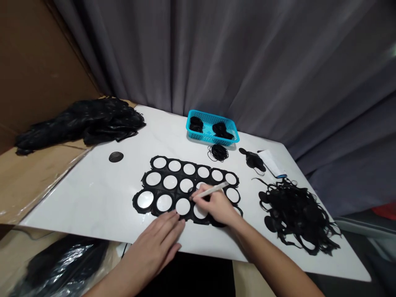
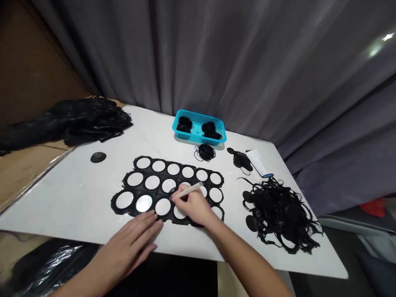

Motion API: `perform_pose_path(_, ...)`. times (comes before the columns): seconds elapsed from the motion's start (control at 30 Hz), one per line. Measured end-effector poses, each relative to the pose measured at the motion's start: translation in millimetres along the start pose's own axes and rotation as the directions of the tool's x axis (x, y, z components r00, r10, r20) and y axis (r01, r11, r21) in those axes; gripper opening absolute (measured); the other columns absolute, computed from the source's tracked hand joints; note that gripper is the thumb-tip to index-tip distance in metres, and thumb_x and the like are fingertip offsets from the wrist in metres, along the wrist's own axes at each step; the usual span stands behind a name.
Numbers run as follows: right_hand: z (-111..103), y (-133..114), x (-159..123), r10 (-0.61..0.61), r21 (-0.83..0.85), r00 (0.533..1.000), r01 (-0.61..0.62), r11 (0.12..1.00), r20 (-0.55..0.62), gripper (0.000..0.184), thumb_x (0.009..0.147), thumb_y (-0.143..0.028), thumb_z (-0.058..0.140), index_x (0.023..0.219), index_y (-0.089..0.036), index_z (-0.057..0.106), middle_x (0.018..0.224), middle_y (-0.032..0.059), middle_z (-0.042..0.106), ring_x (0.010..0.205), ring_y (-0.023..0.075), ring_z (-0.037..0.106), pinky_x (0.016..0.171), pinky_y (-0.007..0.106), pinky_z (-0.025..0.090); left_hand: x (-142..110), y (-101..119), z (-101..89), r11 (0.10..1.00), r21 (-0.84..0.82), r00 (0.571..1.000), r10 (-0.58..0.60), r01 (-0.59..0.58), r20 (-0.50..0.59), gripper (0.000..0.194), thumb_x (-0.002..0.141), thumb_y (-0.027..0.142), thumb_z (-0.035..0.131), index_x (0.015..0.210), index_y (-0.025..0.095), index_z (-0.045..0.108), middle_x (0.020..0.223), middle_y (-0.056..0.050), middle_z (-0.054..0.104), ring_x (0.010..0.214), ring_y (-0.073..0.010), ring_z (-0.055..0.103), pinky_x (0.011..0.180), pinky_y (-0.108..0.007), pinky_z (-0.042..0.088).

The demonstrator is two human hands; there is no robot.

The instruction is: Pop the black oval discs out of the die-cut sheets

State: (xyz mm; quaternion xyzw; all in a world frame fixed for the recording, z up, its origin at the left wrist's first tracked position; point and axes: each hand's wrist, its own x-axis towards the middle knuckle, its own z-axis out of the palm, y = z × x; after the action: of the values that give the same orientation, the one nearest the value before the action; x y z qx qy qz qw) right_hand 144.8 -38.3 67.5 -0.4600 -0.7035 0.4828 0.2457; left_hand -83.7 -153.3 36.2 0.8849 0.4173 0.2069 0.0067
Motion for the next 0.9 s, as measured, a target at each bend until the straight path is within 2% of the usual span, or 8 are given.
perform_pose_path(0.07,20,-5,-9,-0.017,0.001,0.997,0.017,1.0,0.07,0.011,0.087,-0.019,0.061,0.076,-0.021,0.062,0.091,0.0005,0.073,0.085,0.0174,0.066,0.077,0.028,0.047,-4,-3,1.7,0.998,0.048,0.999,-0.043,0.044,-0.029,0.041,0.103,0.031,0.052,0.14,0.015,0.055,0.135,-0.013,0.063,0.13,-0.0296,0.055,0.106,-0.043,0.048)
perform_pose_path(0.17,32,-5,-17,-0.052,-0.038,0.995,0.055,0.998,0.083,0.014,0.086,-0.015,0.062,0.074,-0.022,0.061,0.089,-0.0002,0.071,0.087,0.0172,0.064,0.078,0.028,0.046,-8,-6,4.5,0.996,0.084,0.999,-0.043,0.044,-0.016,0.042,0.102,0.036,0.052,0.138,0.014,0.057,0.134,-0.013,0.064,0.128,-0.0302,0.056,0.105,-0.043,0.047)
perform_pose_path(0.37,34,-2,-20,-0.085,-0.036,0.994,0.088,0.995,0.067,0.016,0.086,-0.012,0.063,0.074,-0.022,0.062,0.091,0.0002,0.071,0.09,0.0176,0.064,0.082,0.03,0.047,-10,-6,5.9,0.993,0.116,1.0,-0.013,0.015,-0.022,0.04,0.102,0.033,0.051,0.136,0.014,0.058,0.133,-0.012,0.065,0.126,-0.0309,0.057,0.104,-0.044,0.046)
perform_pose_path(0.53,37,-4,-21,-0.122,-0.076,0.99,0.127,0.989,0.066,0.017,0.087,-0.011,0.062,0.075,-0.023,0.061,0.089,0.0003,0.072,0.091,0.0186,0.063,0.08,0.031,0.048,-10,-4,7.7,0.996,0.077,0.999,-0.042,0.044,-0.021,0.043,0.1,0.029,0.052,0.142,0.018,0.052,0.132,-0.01,0.065,0.13,-0.0294,0.054,0.106,-0.043,0.044)
perform_pose_path(0.7,36,-5,-23,-0.181,-0.094,0.981,0.188,0.978,0.076,0.018,0.088,-0.011,0.063,0.076,-0.023,0.06,0.089,0.0001,0.072,0.089,0.0186,0.063,0.082,0.032,0.047,-11,-5,10.2,0.996,0.074,0.999,-0.041,0.042,-0.016,0.042,0.099,0.027,0.052,0.14,0.017,0.054,0.132,-0.01,0.065,0.128,-0.0299,0.054,0.105,-0.044,0.045)
perform_pose_path(0.9,37,-3,-23,-0.175,-0.1,0.983,0.18,0.979,0.054,0.019,0.089,-0.013,0.063,0.074,-0.023,0.059,0.088,-0.0001,0.072,0.089,0.0185,0.062,0.082,0.032,0.047,-10,-5,9.9,0.994,0.103,1.0,-0.024,0.025,-0.014,0.04,0.099,0.025,0.05,0.137,0.015,0.056,0.13,-0.011,0.066,0.127,-0.0308,0.055,0.104,-0.045,0.045)
